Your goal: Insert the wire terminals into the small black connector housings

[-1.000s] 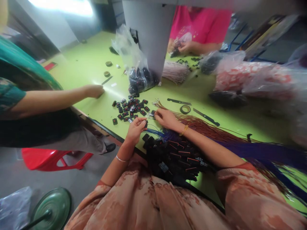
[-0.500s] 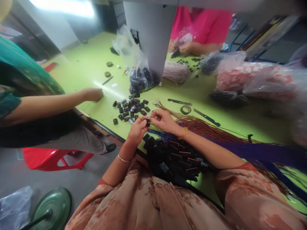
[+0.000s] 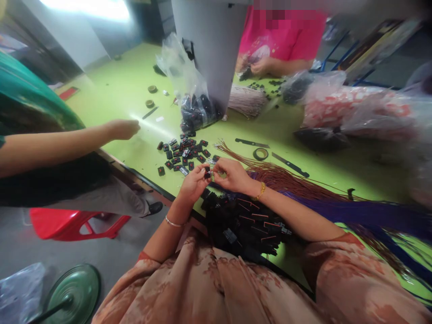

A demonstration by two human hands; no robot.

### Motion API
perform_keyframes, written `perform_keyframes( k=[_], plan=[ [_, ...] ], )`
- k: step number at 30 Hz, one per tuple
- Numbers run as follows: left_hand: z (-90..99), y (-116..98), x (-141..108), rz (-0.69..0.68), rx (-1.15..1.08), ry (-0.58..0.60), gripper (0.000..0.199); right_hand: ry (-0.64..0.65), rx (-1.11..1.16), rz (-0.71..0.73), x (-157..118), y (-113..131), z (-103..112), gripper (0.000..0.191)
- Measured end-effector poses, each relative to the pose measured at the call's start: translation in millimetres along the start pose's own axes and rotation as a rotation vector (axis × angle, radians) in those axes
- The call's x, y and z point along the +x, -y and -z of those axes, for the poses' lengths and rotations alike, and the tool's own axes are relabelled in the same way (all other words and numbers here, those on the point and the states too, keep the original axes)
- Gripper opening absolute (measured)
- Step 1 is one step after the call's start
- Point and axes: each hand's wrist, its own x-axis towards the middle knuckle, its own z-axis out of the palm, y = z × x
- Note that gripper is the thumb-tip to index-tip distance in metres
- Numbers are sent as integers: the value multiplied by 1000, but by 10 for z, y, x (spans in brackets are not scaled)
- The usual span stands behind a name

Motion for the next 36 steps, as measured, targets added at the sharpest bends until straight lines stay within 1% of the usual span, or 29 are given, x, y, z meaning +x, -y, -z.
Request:
perform_keyframes(
  k=[5, 11, 14, 19, 23, 25, 29, 31, 33, 36],
  plan=[
    [1, 9, 3, 1, -4, 3, 16, 4, -38, -20, -1, -13, -9, 7],
    [-2, 14, -9, -18, -21, 20, 15, 21, -98, 3, 0, -6, -16, 7],
    [-4, 25, -8, -34, 3, -9, 16, 11, -92, 8, 0, 0, -23, 6],
    [-23, 57, -6, -95, 61, -133, 22, -49, 68, -44, -11, -39, -61, 7],
    [-55, 71, -5, -125, 103, -172, 28, -63, 239, -133, -9, -89, -101, 7],
    [-65, 78, 0, -140, 106, -175, 30, -75, 256, -147, -3, -103, -110, 6],
    [-82, 96, 9, -175, 106, -208, 31, -60, 239, -91, 6, -108, -98, 8],
    [-96, 102, 10, -196, 115, -216, 30, -66, 247, -103, 8, -107, -88, 8],
    [-117, 101, 9, -214, 143, -217, 30, -59, 299, -158, 15, -112, -81, 9],
    [-147, 103, 8, -255, 186, -221, 31, -6, 452, -312, 41, -122, -70, 12]
  ],
)
